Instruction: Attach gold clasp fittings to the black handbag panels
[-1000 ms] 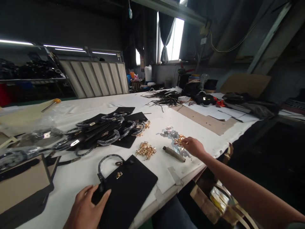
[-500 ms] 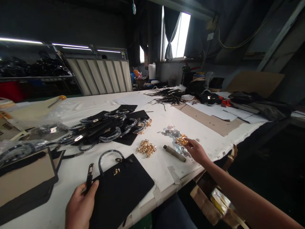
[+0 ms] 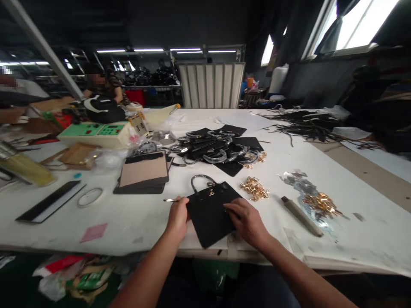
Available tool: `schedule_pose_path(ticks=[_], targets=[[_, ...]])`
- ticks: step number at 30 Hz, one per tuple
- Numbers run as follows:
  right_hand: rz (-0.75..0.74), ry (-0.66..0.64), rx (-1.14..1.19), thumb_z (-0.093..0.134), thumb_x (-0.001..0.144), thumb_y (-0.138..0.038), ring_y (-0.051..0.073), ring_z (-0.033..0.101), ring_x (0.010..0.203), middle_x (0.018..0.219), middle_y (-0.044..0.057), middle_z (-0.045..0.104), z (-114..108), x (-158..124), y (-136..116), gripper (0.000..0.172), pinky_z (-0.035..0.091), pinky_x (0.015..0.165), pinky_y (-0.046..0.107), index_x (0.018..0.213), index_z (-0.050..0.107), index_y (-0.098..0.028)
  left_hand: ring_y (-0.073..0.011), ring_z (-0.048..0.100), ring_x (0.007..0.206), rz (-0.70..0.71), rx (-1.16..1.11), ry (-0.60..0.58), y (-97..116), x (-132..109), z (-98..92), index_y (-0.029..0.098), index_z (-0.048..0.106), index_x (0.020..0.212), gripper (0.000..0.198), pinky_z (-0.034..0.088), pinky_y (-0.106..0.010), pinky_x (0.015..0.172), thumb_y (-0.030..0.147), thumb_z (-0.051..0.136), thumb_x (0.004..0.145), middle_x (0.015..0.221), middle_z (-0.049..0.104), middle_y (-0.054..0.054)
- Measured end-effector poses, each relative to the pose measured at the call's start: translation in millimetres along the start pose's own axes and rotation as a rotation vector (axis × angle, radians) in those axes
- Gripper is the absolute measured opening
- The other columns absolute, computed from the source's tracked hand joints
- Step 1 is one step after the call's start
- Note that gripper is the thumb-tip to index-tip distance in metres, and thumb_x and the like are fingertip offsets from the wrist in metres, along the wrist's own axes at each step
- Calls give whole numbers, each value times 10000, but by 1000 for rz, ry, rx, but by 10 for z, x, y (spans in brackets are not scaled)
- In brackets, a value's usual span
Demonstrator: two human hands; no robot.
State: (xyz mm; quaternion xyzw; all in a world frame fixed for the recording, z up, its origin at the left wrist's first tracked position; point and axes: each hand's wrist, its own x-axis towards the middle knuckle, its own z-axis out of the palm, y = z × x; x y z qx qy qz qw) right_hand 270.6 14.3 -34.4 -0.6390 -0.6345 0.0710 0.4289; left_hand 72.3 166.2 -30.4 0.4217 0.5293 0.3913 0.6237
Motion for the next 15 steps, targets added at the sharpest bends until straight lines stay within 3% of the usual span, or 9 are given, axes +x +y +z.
schedule_pose_path(ticks=[2, 4, 10, 15], targets=[[-16, -111, -43, 531, 984, -215, 231, 623, 984, 1030, 79, 646, 139, 23, -8, 269, 533, 863, 371, 1150, 738, -259, -217, 683, 784, -59, -60, -25, 60, -73, -31, 171, 590, 962, 241, 497, -260, 561, 312, 590, 766, 894, 683, -82], [11, -206, -25, 567, 975, -229, 226, 631, 994, 1066, 75, 641, 164, 23, 30, 239, 537, 882, 368, 1123, 751, -266, -185, 653, 656, -109, -96, -67, 100, -116, -83, 152, 616, 914, 211, 493, -255, 525, 295, 595, 760, 806, 679, -73], [62, -356, 147, 591, 973, -229, 201, 646, 1052, 1174, 67, 638, 10, 26, 156, 230, 527, 967, 331, 1146, 740, -260, -189, 638, 568, -186, -26, -232, 69, -48, -202, 119, 667, 895, 295, 496, -274, 457, 392, 578, 829, 795, 710, -109], [31, -478, 51, 570, 966, -192, 196, 648, 991, 1125, 68, 636, -48, 47, 93, 264, 527, 902, 329, 1184, 705, -254, -181, 614, 510, -168, -14, -209, -22, 48, -158, 96, 690, 962, 435, 470, -269, 417, 496, 550, 867, 763, 706, -114]])
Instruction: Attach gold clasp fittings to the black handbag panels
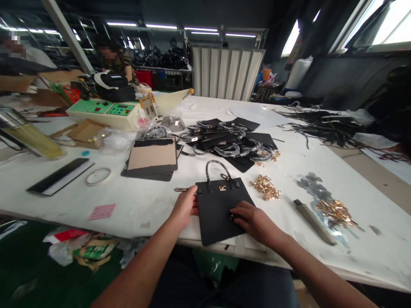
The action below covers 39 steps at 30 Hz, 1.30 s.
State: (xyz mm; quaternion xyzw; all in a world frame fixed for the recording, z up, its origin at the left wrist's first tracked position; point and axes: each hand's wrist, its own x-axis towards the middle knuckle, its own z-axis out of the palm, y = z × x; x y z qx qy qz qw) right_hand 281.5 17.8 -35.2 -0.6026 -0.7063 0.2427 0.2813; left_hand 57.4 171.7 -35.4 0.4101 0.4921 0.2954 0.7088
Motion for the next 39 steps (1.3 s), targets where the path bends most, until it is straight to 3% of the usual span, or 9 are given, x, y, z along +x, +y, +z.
schedule_pose_path(ticks=[3, 6, 10, 14, 21, 28, 33, 39], targets=[[61, -5, 51, 618, 901, -148, 179, 638, 902, 1023, 38, 639, -5, 5, -40, 199, 517, 819, 306, 1059, 696, -240, -178, 619, 511, 125, -47, 12, -39, 18, 35, 141, 675, 1154, 461, 450, -245, 408, 465, 609, 834, 752, 706, -67], [156, 76, 169, 679, 845, -156, 164, 611, 779, 875, 0, 624, 14, 66, -59, 111, 488, 704, 283, 923, 660, -232, -183, 637, 542, 177, -65, -9, -56, 8, 60, 178, 654, 1261, 495, 451, -237, 419, 394, 614, 817, 755, 707, -44], [26, 203, 169, 675, 881, -189, 177, 617, 886, 970, 22, 616, 80, 229, -115, 48, 487, 784, 296, 883, 671, -236, -196, 660, 585, 186, -97, 0, -65, -21, 57, 148, 658, 1285, 530, 480, -249, 453, 360, 633, 800, 774, 719, -59], [-41, 160, 19, 647, 916, -180, 163, 611, 843, 943, 16, 593, 169, 317, -151, 91, 478, 754, 286, 866, 681, -248, -207, 691, 651, 212, -140, -47, -106, -49, 10, 133, 649, 1303, 544, 505, -255, 491, 343, 660, 801, 844, 741, -84], [17, 201, -150, 634, 956, -297, 178, 660, 803, 903, 5, 678, 157, 220, -30, 99, 487, 716, 292, 941, 731, -287, -228, 709, 708, 233, -172, -52, -179, -22, -41, 115, 634, 1307, 542, 559, -294, 538, 337, 677, 814, 869, 743, -94], [133, 237, -57, 647, 929, -336, 186, 704, 876, 963, -34, 751, 193, 295, -169, 109, 508, 794, 300, 945, 749, -300, -221, 697, 688, 262, -179, -76, -169, -48, -38, 122, 652, 1282, 535, 550, -284, 516, 353, 684, 800, 841, 733, -78], [256, 243, 79, 679, 886, -382, 186, 663, 757, 838, -13, 720, 292, 512, -173, 141, 481, 709, 303, 844, 698, -249, -199, 658, 645, 279, -190, -68, -191, -61, -46, 126, 661, 1253, 503, 546, -287, 493, 354, 681, 804, 802, 698, -59], [314, 216, 303, 705, 846, -407, 184, 649, 728, 786, -14, 688, 353, 684, -92, 399, 485, 682, 291, 1189, 655, -207, -176, 621, 612, 292, -202, -92, -217, -55, -61, 142, 655, 1244, 463, 538, -277, 492, 344, 664, 827, 744, 650, -27]])
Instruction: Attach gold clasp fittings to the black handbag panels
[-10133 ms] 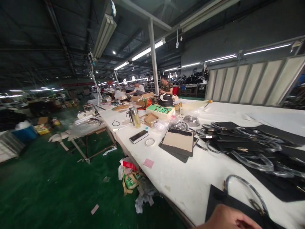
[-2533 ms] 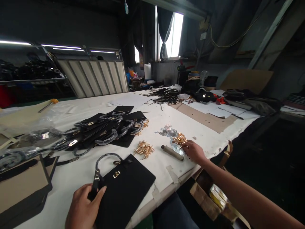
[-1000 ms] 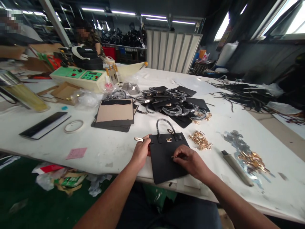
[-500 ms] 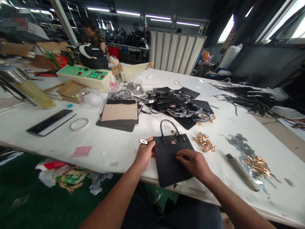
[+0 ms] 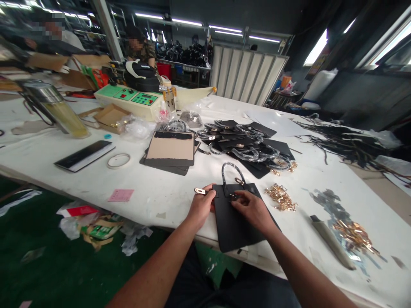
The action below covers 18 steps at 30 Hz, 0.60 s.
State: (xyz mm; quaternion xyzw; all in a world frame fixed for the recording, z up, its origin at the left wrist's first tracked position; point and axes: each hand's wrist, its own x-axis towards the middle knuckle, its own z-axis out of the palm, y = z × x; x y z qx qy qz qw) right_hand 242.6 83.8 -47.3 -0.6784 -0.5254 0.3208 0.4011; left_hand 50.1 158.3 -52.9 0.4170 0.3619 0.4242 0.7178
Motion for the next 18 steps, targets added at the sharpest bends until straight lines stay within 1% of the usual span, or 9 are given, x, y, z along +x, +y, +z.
schedule_pose_path(ticks=[1, 4, 7, 9, 11, 14, 18], targets=[[4, -6, 0, 704, 844, -407, 186, 653, 738, 793, -9, 691, 7, 12, -2, 398, 487, 691, 293, 1184, 664, -202, -175, 621, 614, 1, 1, 1, -3, 1, -3, 146, 654, 1247, 460, 539, -276, 495, 340, 661, 830, 747, 650, -26], [10, 0, -23, 724, 809, -384, 194, 667, 770, 856, 9, 718, 30, 20, -58, 313, 494, 710, 299, 1063, 702, -203, -182, 631, 628, 5, 8, 1, -11, 5, -11, 152, 656, 1251, 456, 544, -284, 500, 339, 654, 835, 767, 663, -31], [-6, 50, -76, 731, 790, -369, 201, 675, 793, 891, 16, 734, 65, -17, -196, 232, 493, 721, 303, 957, 706, -211, -192, 654, 661, 13, 5, -11, -26, 6, -19, 161, 652, 1278, 473, 558, -295, 526, 346, 648, 843, 836, 702, -50], [-36, 90, -102, 708, 819, -395, 198, 666, 780, 867, 14, 732, 95, -57, -310, 202, 483, 710, 302, 908, 706, -214, -194, 678, 712, 24, 1, 5, -39, 3, -22, 169, 655, 1287, 481, 568, -286, 574, 349, 659, 841, 899, 728, -61], [-59, 118, -103, 686, 842, -424, 193, 642, 736, 826, 15, 722, 127, -89, -408, 214, 465, 671, 299, 868, 704, -213, -190, 691, 755, 37, 1, 28, -53, 0, -26, 168, 660, 1291, 489, 564, -267, 612, 353, 671, 838, 938, 743, -66], [-76, 134, -100, 686, 843, -437, 188, 613, 693, 797, 17, 714, 173, -98, -484, 227, 444, 633, 296, 846, 704, -210, -189, 693, 742, 34, 0, 38, -68, 3, -33, 161, 651, 1315, 519, 551, -260, 601, 367, 674, 839, 941, 753, -71], [-113, 153, -120, 687, 851, -411, 184, 615, 709, 838, 17, 725, 217, -53, -473, 200, 446, 650, 295, 855, 705, -212, -197, 704, 739, 27, 2, 37, -79, 16, -44, 165, 648, 1324, 522, 568, -284, 637, 350, 675, 836, 938, 759, -71]])
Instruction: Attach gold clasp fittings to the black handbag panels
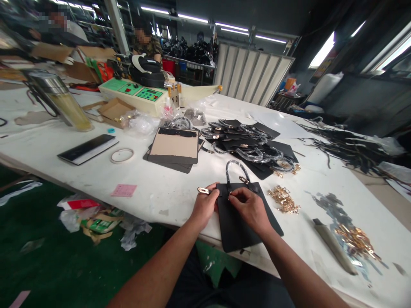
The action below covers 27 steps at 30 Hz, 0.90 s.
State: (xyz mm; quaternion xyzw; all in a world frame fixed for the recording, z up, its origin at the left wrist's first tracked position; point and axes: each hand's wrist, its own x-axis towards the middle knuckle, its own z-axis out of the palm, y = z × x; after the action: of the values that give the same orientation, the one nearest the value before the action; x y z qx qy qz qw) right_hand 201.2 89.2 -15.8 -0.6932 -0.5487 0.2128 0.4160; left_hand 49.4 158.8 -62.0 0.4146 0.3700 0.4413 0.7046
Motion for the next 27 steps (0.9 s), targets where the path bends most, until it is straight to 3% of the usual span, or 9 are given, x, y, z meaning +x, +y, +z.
schedule_pose_path(ticks=[5, 9, 12, 20, 27], targets=[[-23, -8, 10, 677, 864, -378, 192, 661, 743, 865, 19, 731, 44, 50, 57, 218, 491, 687, 298, 1002, 708, -212, -196, 684, 697, 19, 47, -24, -10, 5, -8, 171, 655, 1314, 500, 543, -283, 595, 381, 663, 860, 921, 761, -69], [-175, -15, -139, 618, 901, -325, 217, 697, 838, 974, 56, 751, 67, 85, 75, 238, 520, 759, 321, 1081, 720, -208, -221, 699, 824, 80, 121, 13, -10, 20, 0, 174, 717, 1233, 469, 552, -292, 700, 443, 708, 849, 949, 765, -81], [-242, -32, -210, 580, 918, -289, 227, 697, 904, 1056, 73, 746, 92, 104, 89, 235, 522, 788, 327, 1095, 714, -212, -243, 703, 891, 106, 162, 58, -11, 38, 23, 173, 750, 1177, 413, 552, -305, 749, 396, 718, 831, 928, 766, -82], [-157, -97, -152, 579, 900, -273, 181, 625, 691, 791, 2, 672, 135, 87, 108, 164, 453, 642, 284, 1047, 633, -224, -224, 689, 827, 151, 258, 128, -54, 56, 63, 177, 794, 1055, 295, 529, -299, 751, 312, 684, 818, 870, 764, -61], [-148, -190, -140, 566, 889, -250, 166, 595, 656, 732, -19, 638, 66, 157, 44, 106, 432, 644, 281, 958, 640, -221, -232, 705, 906, 233, 342, 140, -81, 50, 73, 185, 792, 1065, 281, 526, -319, 844, 304, 637, 864, 936, 777, -59]])
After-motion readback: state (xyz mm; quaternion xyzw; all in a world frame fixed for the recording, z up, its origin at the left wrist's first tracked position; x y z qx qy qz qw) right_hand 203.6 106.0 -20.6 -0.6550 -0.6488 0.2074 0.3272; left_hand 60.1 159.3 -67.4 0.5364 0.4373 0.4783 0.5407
